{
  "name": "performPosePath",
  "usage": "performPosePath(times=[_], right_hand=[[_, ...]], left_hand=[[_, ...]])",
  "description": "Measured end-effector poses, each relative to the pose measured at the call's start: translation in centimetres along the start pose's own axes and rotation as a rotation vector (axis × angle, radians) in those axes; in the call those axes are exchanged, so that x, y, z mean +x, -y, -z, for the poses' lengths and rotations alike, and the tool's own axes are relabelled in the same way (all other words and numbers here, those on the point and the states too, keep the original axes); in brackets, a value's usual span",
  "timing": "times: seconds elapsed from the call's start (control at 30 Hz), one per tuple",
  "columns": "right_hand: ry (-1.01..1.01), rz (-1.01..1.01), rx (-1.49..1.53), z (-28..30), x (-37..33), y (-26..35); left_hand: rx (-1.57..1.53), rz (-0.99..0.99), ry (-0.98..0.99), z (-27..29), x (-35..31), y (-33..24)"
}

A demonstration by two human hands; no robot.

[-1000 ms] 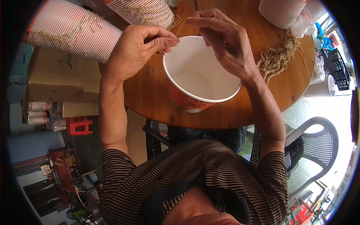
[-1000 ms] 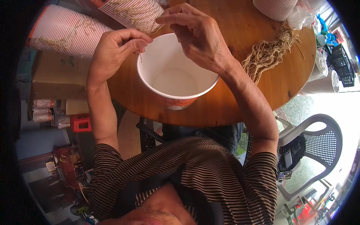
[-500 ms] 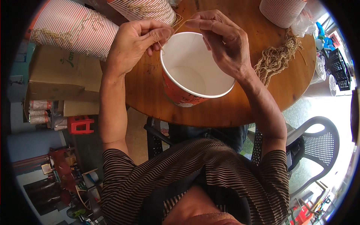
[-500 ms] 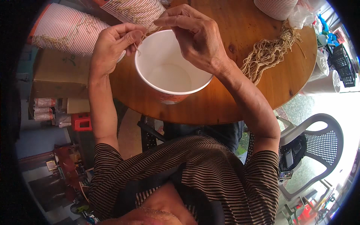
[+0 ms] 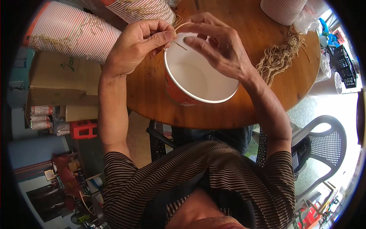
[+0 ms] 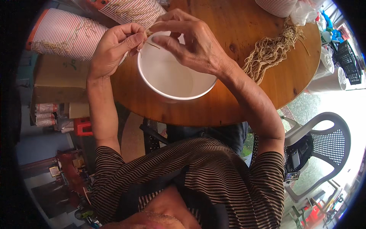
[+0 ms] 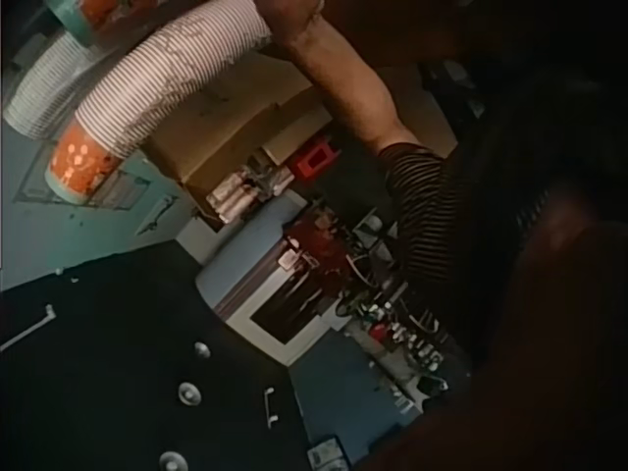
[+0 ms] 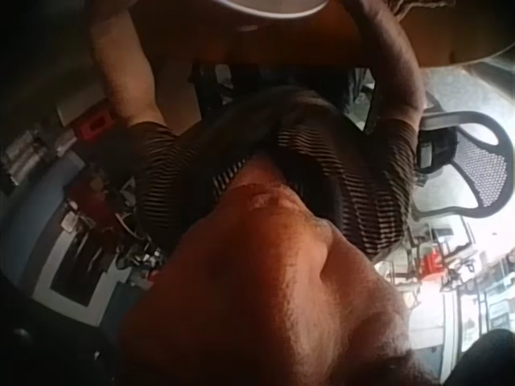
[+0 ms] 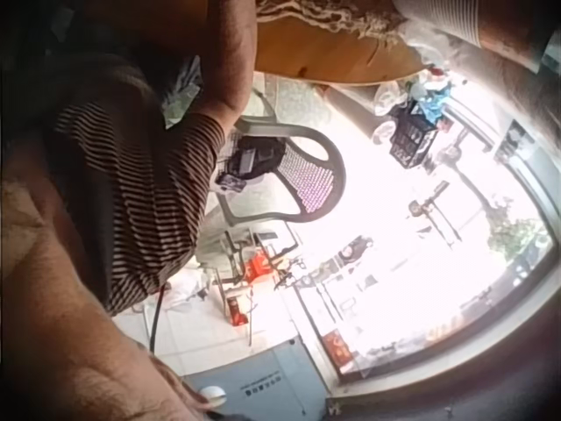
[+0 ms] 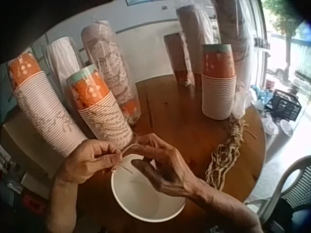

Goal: Tying string or straw handles onto paper buckets.

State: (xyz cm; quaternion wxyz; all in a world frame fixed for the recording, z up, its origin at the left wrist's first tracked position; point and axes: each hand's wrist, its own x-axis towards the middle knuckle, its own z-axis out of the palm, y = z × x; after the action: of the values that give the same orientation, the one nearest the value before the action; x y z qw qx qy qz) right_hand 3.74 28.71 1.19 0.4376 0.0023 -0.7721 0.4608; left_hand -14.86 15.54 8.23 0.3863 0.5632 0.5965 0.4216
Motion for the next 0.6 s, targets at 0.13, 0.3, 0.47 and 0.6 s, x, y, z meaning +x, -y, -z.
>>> performPosePath(times=[0.13,0.3,0.47,0.6], right_hand=[[0.088,-0.034,-0.003,-0.4,-0.2,-0.4],[0.081,-0.128,0.098,-0.5,-0.3,-1.5],[0.071,-0.183,0.141,-0.9,-0.3,-0.6],[0.112,-0.144,0.026,-0.9,-0.2,-0.2]], left_hand=[[-0.013,-0.031,-0.015,-0.3,0.1,0.1],[-0.001,0.009,-0.057,-0.2,-0.1,0.0],[-0.008,-0.029,-0.051,0.1,-0.2,0.3],[-0.025,-0.028,-0.063,0.0,-0.3,0.4]])
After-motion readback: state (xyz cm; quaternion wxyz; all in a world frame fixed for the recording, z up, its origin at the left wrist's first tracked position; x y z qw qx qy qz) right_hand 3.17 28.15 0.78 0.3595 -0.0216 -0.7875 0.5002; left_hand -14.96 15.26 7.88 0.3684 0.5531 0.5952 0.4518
